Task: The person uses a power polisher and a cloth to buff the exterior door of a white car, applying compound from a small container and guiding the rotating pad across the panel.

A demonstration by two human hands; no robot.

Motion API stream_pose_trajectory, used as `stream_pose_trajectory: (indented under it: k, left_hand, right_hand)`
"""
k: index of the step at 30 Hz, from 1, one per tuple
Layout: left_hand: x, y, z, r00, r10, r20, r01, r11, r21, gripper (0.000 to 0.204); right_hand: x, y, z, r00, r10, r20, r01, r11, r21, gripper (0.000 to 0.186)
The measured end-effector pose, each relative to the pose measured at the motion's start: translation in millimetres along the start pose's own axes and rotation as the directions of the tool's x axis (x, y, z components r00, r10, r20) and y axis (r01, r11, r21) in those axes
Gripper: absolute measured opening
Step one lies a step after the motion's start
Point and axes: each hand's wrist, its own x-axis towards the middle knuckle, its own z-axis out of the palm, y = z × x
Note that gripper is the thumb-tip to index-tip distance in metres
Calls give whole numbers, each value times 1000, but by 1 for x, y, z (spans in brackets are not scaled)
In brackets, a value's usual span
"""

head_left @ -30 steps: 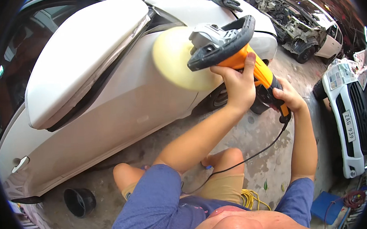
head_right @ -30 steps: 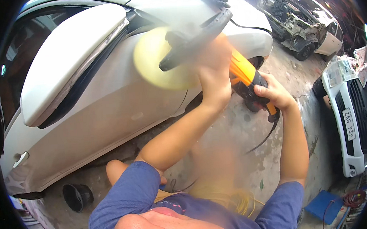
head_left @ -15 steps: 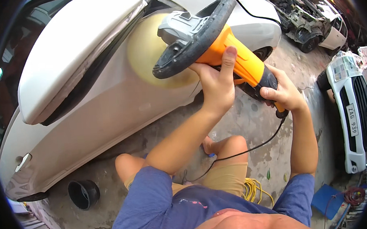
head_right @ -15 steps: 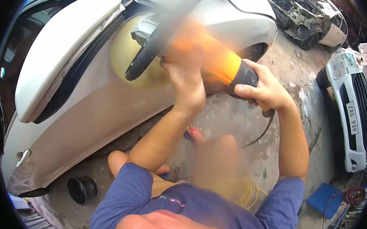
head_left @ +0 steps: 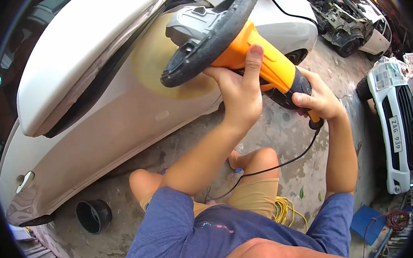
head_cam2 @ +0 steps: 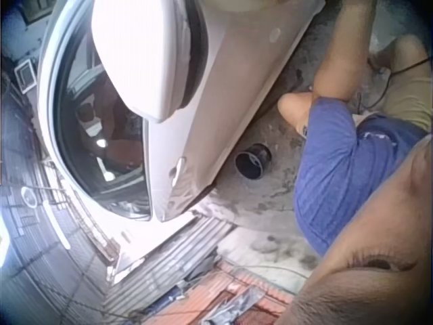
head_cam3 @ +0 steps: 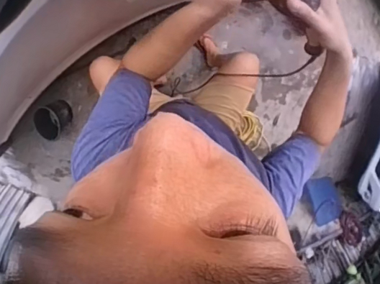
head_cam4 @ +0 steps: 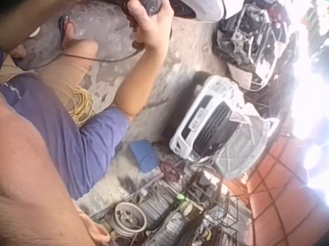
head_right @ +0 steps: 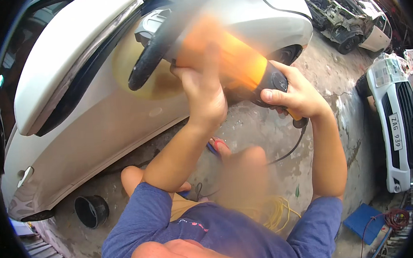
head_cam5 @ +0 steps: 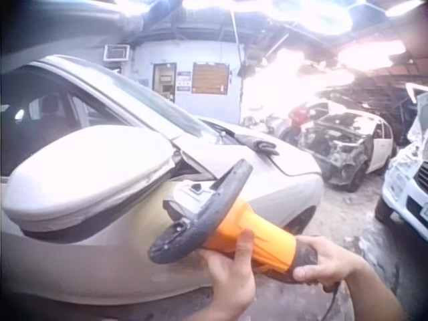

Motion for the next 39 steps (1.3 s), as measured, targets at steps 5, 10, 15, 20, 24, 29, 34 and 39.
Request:
stream_pose_trajectory:
  k: [5,10,15,20,24,29,34,39]
  left_hand:
    - [-24,18,1,970,-231,-71,232,973,-2,71]
    - [-16,13,-1,980,-177,-95,177,984,-6,65]
    - [3,5,-1,997,-75,2,75,997,21,48]
    - [7,3,1,999,-31,39,27,996,89,41]
    - [5,-9,7,971,-206,123,224,961,-160,65]
    - [-1,-17,13,956,-284,75,294,917,-268,62]
    - [2,14,-5,971,-240,-15,231,951,-207,69]
    - [-5,33,-20,979,-194,-60,199,976,83,67]
  right_hand:
    - [-5,0,3,996,62,65,-62,998,-1,88]
    - [-1,4,4,999,29,23,-29,1000,4,88]
    - [3,0,4,1000,19,17,-19,1000,3,81]
    - [-1,-2,5,998,40,-41,-39,999,20,79]
    - [-17,7,5,989,66,-133,-64,998,19,80]
    - [-26,21,17,980,79,-181,-71,996,52,91]
    - [-10,11,33,996,25,-84,-18,996,86,82]
    - [-3,8,44,1000,14,-18,-13,997,75,84]
